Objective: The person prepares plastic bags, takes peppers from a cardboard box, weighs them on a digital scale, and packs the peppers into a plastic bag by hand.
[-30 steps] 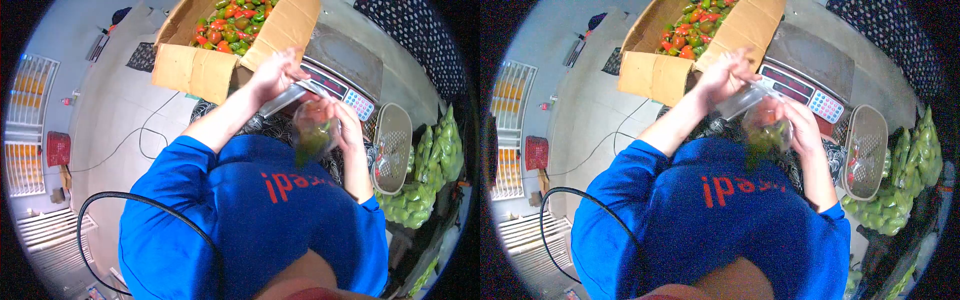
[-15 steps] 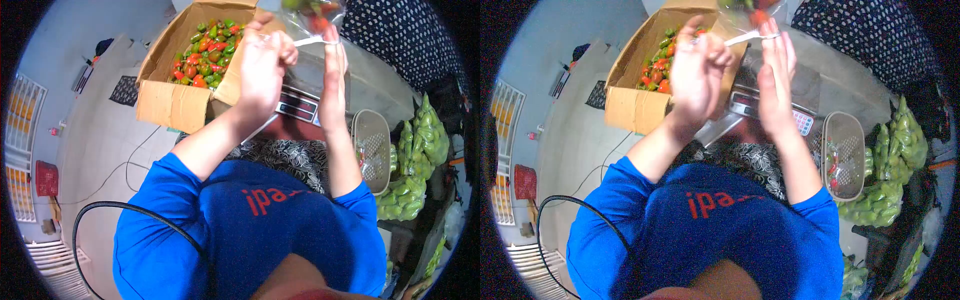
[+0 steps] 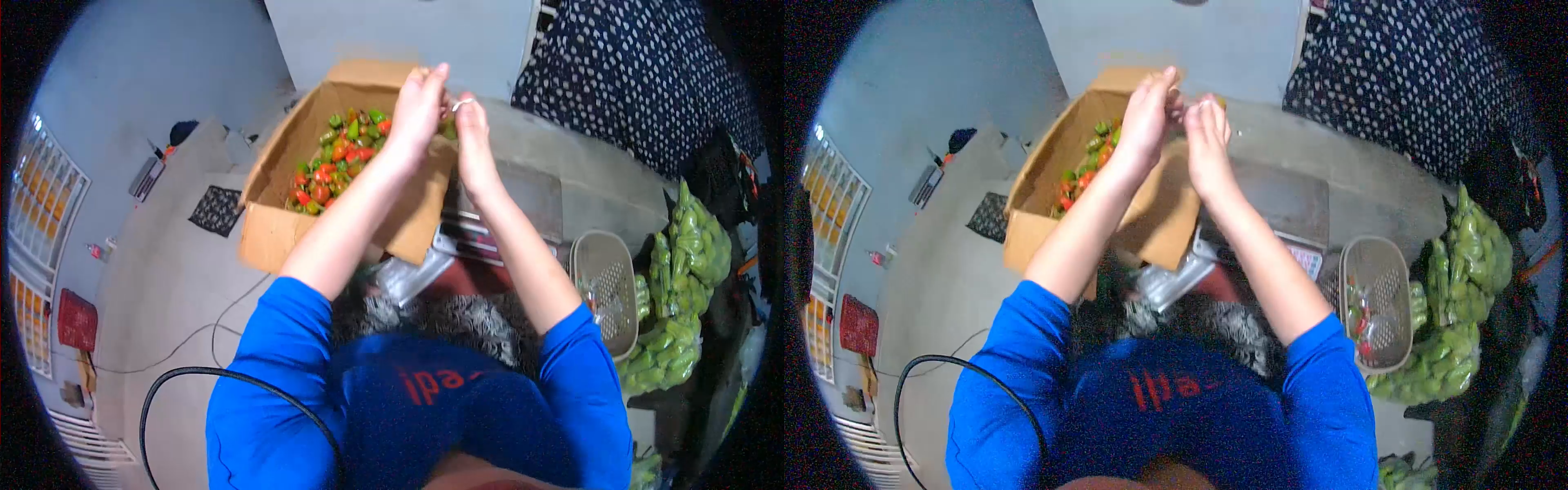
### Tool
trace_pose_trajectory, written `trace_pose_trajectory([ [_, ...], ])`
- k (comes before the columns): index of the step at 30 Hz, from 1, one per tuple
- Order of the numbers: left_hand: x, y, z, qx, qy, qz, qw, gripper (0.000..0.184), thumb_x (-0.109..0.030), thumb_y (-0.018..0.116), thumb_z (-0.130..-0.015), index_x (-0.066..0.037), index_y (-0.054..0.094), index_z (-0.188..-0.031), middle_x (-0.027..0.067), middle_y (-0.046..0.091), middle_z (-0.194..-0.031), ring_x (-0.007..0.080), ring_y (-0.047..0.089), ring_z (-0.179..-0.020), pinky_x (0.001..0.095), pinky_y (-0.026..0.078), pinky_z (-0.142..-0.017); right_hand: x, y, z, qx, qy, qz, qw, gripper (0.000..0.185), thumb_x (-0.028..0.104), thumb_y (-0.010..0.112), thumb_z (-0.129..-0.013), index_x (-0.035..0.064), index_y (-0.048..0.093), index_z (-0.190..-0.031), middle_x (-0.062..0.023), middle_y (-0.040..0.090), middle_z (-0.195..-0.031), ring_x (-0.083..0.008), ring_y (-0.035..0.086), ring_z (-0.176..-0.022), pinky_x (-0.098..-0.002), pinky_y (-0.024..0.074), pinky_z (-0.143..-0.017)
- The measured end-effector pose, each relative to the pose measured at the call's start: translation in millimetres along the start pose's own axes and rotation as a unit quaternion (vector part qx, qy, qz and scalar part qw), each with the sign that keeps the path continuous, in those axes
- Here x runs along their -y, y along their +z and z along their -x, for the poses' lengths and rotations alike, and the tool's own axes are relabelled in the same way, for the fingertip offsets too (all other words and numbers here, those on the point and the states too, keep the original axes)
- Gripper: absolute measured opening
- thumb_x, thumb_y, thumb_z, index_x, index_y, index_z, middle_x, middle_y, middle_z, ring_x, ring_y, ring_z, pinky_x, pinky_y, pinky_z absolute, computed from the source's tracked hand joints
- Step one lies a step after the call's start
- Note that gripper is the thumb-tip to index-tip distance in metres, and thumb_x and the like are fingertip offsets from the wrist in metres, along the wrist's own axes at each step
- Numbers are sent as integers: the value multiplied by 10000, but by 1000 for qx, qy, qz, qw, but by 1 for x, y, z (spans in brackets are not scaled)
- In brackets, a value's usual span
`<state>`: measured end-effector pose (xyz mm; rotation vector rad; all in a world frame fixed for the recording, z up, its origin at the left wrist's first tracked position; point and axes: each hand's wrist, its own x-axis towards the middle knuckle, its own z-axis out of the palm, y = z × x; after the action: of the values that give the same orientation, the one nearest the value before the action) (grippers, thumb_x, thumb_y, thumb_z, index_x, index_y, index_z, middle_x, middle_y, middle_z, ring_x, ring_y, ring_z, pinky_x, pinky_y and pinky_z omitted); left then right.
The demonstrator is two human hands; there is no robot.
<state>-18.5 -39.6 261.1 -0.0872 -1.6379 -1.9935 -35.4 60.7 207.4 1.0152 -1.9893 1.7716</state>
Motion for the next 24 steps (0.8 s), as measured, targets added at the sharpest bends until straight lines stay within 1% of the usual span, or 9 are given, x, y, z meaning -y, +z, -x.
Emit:
trace_pose_trajectory([
  [1,-31,14,12,32,165,-43,985,214,-244,503,-921,-33,479,-939,-30,473,-629,33,451,-566,232,395,-505,38,1,-4,-44,-13,-122,991,665,494,266,-939,10,249,-1394,-115,287,-1427,-221,231,-1327,-328,161,-1086],
  [4,-58,18,62,190,344,-64,917,351,-248,628,-817,-39,458,-1042,67,500,-946,115,488,-869,254,416,-761,88,-7,13,-10,-27,-388,921,906,703,155,-836,13,146,-1423,-111,218,-1462,-229,192,-1345,-358,116,-1095],
  [8,-3,-1,81,100,177,377,903,280,-360,423,-895,-84,424,-943,29,443,-723,122,448,-713,274,373,-728,66,-14,36,80,139,-600,784,1020,786,191,-782,-45,274,-1367,-139,350,-1395,-255,351,-1263,-366,249,-1059],
  [10,7,-13,89,30,28,411,911,346,-425,295,-933,-102,418,-940,-11,366,-606,120,399,-631,256,336,-660,44,-28,43,124,236,-662,701,982,766,207,-800,-48,357,-1328,-155,401,-1356,-262,415,-1222,-388,325,-1027],
  [12,29,-34,87,106,-103,380,913,396,-449,271,-945,-90,433,-987,-15,361,-610,101,371,-603,260,327,-607,13,-34,61,214,166,-589,762,955,757,213,-807,-44,429,-1280,-153,429,-1330,-265,385,-1246,-401,264,-1061],
  [14,18,-26,100,20,-194,254,947,421,-450,273,-963,-77,454,-1034,-20,367,-620,91,364,-578,250,321,-564,-7,-42,76,189,168,-367,895,944,771,183,-799,-19,530,-1182,-125,459,-1310,-273,335,-1278,-431,193,-1081],
  [16,68,-47,102,143,-180,165,959,432,-439,254,-974,-74,465,-1068,-16,382,-636,105,412,-587,259,369,-584,-12,-55,83,247,79,-150,954,619,610,461,-809,68,600,-1072,-69,515,-1250,-299,304,-1293,-476,151,-1077],
  [19,93,-41,108,171,-156,66,971,301,-348,375,-973,-66,466,-1028,-29,425,-645,70,445,-603,204,393,-601,-9,-62,103,262,-37,202,943,429,332,714,-693,126,604,-1053,-54,548,-1186,-328,323,-1275,-527,171,-1049],
  [24,119,-20,127,251,-156,-177,939,156,-173,523,-913,-22,503,-942,3,525,-706,63,509,-644,238,436,-584,-35,-65,133,339,28,344,875,528,332,689,-716,42,528,-1127,-106,535,-1142,-295,391,-1198,-500,262,-994],
])
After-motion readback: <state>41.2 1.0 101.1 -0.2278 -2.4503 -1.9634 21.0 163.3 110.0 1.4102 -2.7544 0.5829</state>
